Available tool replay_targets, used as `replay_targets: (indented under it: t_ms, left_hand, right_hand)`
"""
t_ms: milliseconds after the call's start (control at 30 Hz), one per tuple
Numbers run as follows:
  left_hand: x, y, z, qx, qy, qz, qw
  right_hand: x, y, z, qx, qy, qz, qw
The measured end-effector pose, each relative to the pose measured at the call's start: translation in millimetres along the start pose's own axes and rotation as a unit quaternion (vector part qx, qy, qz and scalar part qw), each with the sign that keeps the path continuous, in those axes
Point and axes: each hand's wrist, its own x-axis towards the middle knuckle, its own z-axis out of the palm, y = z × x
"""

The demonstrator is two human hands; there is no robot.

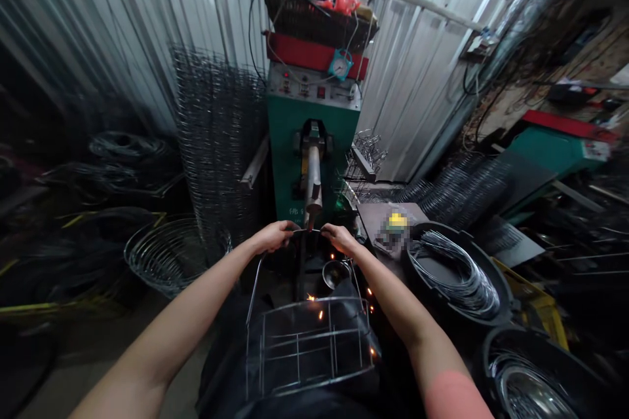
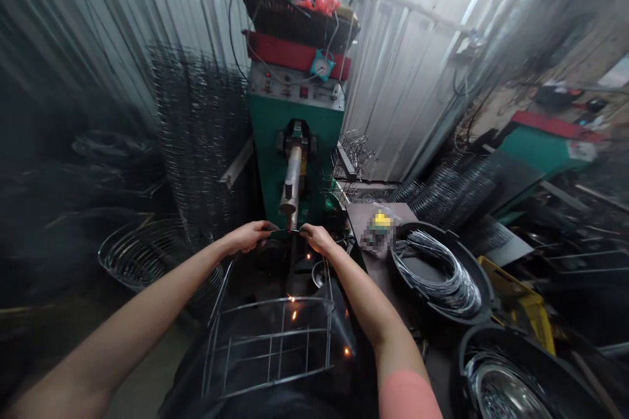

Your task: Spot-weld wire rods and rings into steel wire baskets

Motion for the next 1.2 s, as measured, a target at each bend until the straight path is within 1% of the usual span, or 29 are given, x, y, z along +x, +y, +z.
replay_targets:
  t_ms: [100,267,467,600,700,767,867,933,967,1000,1033,1067,1100,1133,1167,1200]
  left_hand:
    - [-3,2,-0.5,0.000,-0.008,-0.004,1.000]
    - [-2,1,-0.9,0.000,-0.014,-0.008,1.000]
    - [1,-1,-2.6,0.000,-0.016,-0.012,1.000]
    - [2,-2,-3.9,-0.004,-0.014,-0.012,1.000]
    - [1,-3,-2.1,-0.007,-0.002,-0.014,1.000]
    - [0,-1,0.6,-0.007,0.006,-0.013,1.000]
    - [-10,7,2.5,-0.008,0.010,-0.002,1.000]
    - [-24,10,-0.7,-0.013,0.015,0.014,1.000]
    - [-34,8,-3.4,-0.029,0.025,0.028,0.999]
    - [-47,2,-6.0,-0.053,0.042,0.040,0.997]
    - [-61,-8,-7.5,-0.093,0.068,0.051,0.992]
    - [-78,-22,-6.7,-0.143,0.097,0.053,0.984]
    - [-97,-41,-2.6,-0.184,0.132,0.030,0.974]
    - [-117,-62,5.6,-0.212,0.145,-0.016,0.966]
    - [-138,-85,18.0,-0.235,0.146,-0.075,0.958]
    - [-159,-109,34.3,-0.258,0.139,-0.132,0.947]
  right_hand:
    - [0,0,0,0.004,-0.005,0.014,1.000]
    - [-1,4,3,0.024,0.003,0.031,0.999]
    - [-1,5,8,0.073,-0.004,0.068,0.995]
    - [-9,3,9,0.144,0.002,0.098,0.985]
    - [-21,7,7,0.213,-0.019,0.101,0.972]
    - [-30,10,4,0.240,-0.028,0.097,0.966]
    - [-45,12,-1,0.259,-0.033,0.097,0.960]
    - [-55,12,-4,0.270,-0.034,0.088,0.958]
    - [-60,11,-5,0.275,-0.034,0.081,0.957]
    - [-64,11,-7,0.278,-0.033,0.072,0.957]
    - [-69,11,-8,0.279,-0.028,0.063,0.958]
    - [-74,11,-9,0.278,-0.021,0.056,0.959]
    - [-78,12,-9,0.276,-0.012,0.053,0.960]
    - [-82,13,-9,0.273,-0.001,0.052,0.960]
    - [-86,15,-8,0.272,0.009,0.053,0.961]
    - [-89,16,-6,0.273,0.018,0.056,0.960]
